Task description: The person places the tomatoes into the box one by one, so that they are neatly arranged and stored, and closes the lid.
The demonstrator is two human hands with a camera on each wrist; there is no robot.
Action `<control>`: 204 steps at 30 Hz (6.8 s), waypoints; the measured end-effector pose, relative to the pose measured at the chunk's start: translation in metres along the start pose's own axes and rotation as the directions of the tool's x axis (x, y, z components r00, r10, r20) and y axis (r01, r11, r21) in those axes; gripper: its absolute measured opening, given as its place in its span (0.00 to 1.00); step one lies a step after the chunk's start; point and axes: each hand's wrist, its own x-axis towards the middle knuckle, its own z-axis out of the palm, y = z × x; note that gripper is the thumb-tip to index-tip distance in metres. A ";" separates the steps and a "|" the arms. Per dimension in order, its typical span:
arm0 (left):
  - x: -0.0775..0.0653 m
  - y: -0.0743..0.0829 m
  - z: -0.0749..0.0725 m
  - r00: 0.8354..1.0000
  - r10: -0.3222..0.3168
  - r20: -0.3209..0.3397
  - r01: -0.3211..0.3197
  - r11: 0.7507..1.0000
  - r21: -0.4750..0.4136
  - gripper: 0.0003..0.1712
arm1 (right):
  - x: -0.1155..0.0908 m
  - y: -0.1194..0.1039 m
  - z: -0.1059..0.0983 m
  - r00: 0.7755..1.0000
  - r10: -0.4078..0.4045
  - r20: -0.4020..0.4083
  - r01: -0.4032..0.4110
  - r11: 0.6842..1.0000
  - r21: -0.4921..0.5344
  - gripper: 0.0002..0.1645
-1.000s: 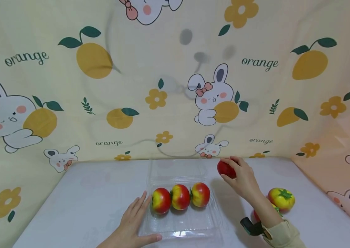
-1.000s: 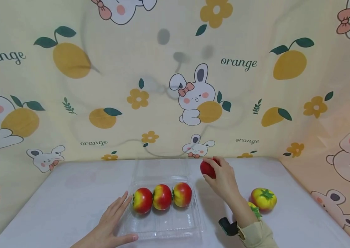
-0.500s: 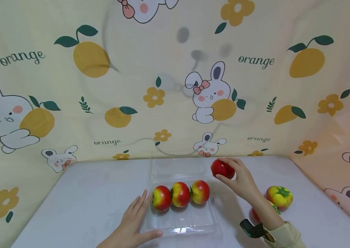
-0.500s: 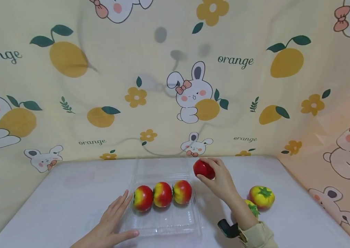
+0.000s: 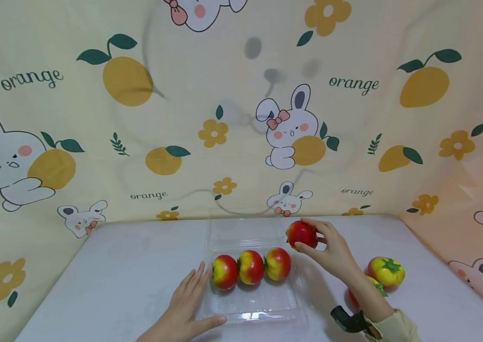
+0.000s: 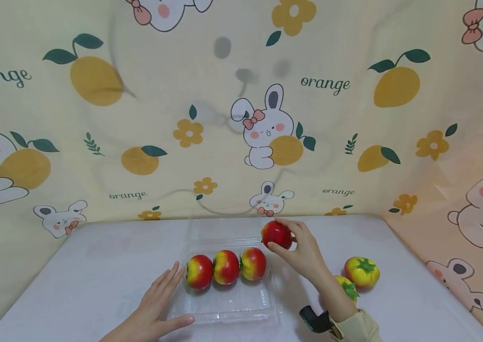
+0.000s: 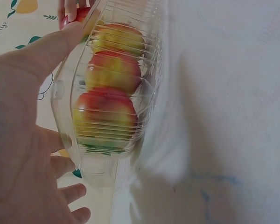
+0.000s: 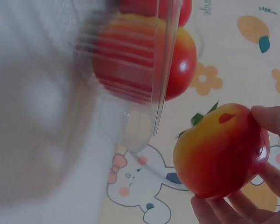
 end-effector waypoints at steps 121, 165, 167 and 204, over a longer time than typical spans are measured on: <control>0.002 -0.003 -0.002 0.999 0.022 -0.035 -0.020 0.999 0.050 0.61 | -0.028 -0.059 0.087 0.847 -0.259 0.464 0.108 0.939 0.327 0.30; -0.003 -0.003 0.000 0.989 0.111 -0.093 -0.106 0.993 0.051 0.60 | -0.032 -0.059 0.099 0.827 -0.246 0.506 0.115 0.954 0.276 0.32; -0.003 -0.003 0.000 0.988 0.121 -0.099 -0.116 0.992 0.052 0.60 | -0.032 -0.059 0.098 0.836 -0.253 0.487 0.131 0.954 0.270 0.33; -0.001 -0.002 0.001 0.996 0.062 -0.067 -0.059 0.997 0.047 0.61 | -0.043 -0.038 0.057 0.920 -0.223 0.324 0.145 0.958 0.246 0.30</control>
